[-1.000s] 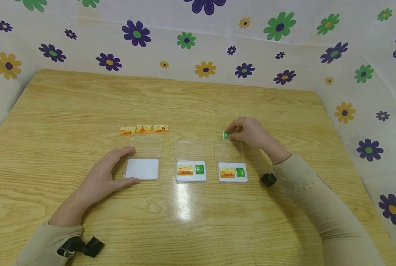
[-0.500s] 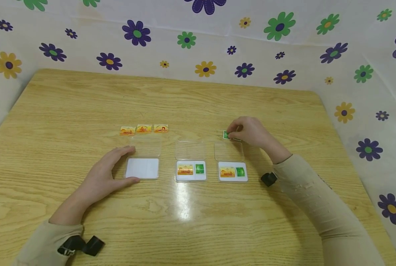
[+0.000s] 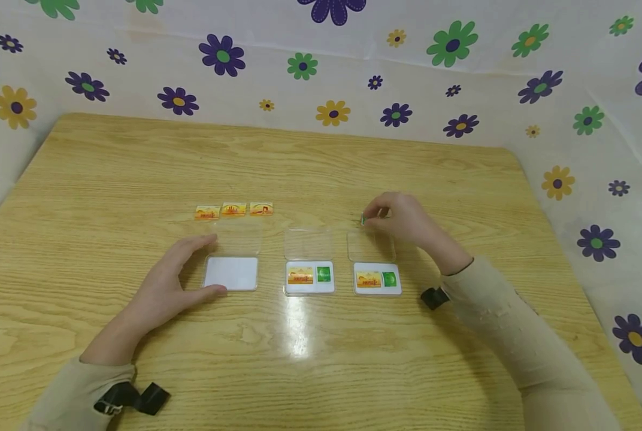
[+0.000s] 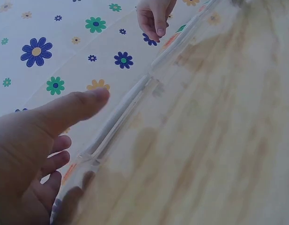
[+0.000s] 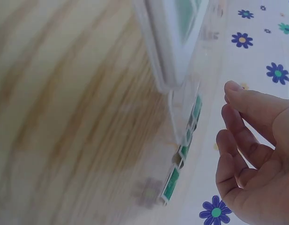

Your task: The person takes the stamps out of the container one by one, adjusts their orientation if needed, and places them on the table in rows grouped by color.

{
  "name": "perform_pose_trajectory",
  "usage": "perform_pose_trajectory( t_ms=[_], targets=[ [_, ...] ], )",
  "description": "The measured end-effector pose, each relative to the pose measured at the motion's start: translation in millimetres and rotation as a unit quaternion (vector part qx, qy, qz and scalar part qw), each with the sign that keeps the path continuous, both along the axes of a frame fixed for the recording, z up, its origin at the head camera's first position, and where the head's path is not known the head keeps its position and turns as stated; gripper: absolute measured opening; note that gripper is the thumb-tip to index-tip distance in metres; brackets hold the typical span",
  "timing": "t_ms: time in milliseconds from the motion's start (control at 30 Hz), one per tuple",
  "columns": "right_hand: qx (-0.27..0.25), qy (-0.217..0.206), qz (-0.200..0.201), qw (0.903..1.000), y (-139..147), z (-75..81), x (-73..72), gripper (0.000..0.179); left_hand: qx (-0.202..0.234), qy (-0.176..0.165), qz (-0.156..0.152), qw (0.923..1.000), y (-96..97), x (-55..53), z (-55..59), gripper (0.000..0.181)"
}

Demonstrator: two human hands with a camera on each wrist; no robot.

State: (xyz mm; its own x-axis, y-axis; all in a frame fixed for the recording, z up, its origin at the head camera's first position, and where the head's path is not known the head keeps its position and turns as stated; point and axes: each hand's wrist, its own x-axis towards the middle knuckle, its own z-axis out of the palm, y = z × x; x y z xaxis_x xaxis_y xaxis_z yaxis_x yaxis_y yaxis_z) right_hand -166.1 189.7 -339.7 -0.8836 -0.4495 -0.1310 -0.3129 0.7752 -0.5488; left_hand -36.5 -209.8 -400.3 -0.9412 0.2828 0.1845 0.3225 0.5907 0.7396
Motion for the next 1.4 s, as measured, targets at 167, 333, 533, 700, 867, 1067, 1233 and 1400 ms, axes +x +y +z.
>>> perform_pose_trajectory(
  t_ms=[167, 333, 533, 700, 867, 1067, 1233, 1400],
  targets=[
    [-0.016, 0.018, 0.021, 0.9995, -5, 2.0, 7.1, 0.010, 0.031, 0.004, 0.010, 0.9995, 7.9, 0.3, 7.0, 0.082],
    [-0.030, 0.022, 0.039, 0.9985, -11, 2.6, 13.6, 0.011, 0.070, 0.001, 0.007, 0.9975, 29.8, 0.0, 16.2, 0.076],
    [-0.047, 0.002, 0.053, 0.9975, -22, 2.6, 20.9, 0.010, 0.183, -0.030, 0.014, 0.9825, 62.1, 0.3, 18.6, 0.065],
    [-0.059, 0.000, 0.076, 0.9953, -29, 0.0, 27.0, 0.011, 0.191, -0.061, 0.017, 0.9796, 86.1, 1.8, 18.4, 0.071],
    [-0.077, 0.000, 0.104, 0.9916, -36, -1.7, 32.1, 0.011, 0.150, -0.066, 0.025, 0.9862, 105.4, 2.3, 16.8, 0.073],
    [-0.083, -0.013, 0.127, 0.9883, -46, -2.8, 38.1, 0.011, 0.108, -0.078, 0.037, 0.9904, 120.4, 4.2, 15.2, 0.078],
    [-0.077, -0.021, 0.139, 0.9871, -54, -5.2, 43.5, 0.014, 0.092, -0.076, 0.031, 0.9923, 126.2, 7.3, 14.1, 0.083],
    [-0.078, -0.006, 0.172, 0.9820, -62, -8.0, 47.8, 0.016, 0.089, -0.068, 0.025, 0.9934, 130.2, 9.4, 11.5, 0.085]
  ],
)
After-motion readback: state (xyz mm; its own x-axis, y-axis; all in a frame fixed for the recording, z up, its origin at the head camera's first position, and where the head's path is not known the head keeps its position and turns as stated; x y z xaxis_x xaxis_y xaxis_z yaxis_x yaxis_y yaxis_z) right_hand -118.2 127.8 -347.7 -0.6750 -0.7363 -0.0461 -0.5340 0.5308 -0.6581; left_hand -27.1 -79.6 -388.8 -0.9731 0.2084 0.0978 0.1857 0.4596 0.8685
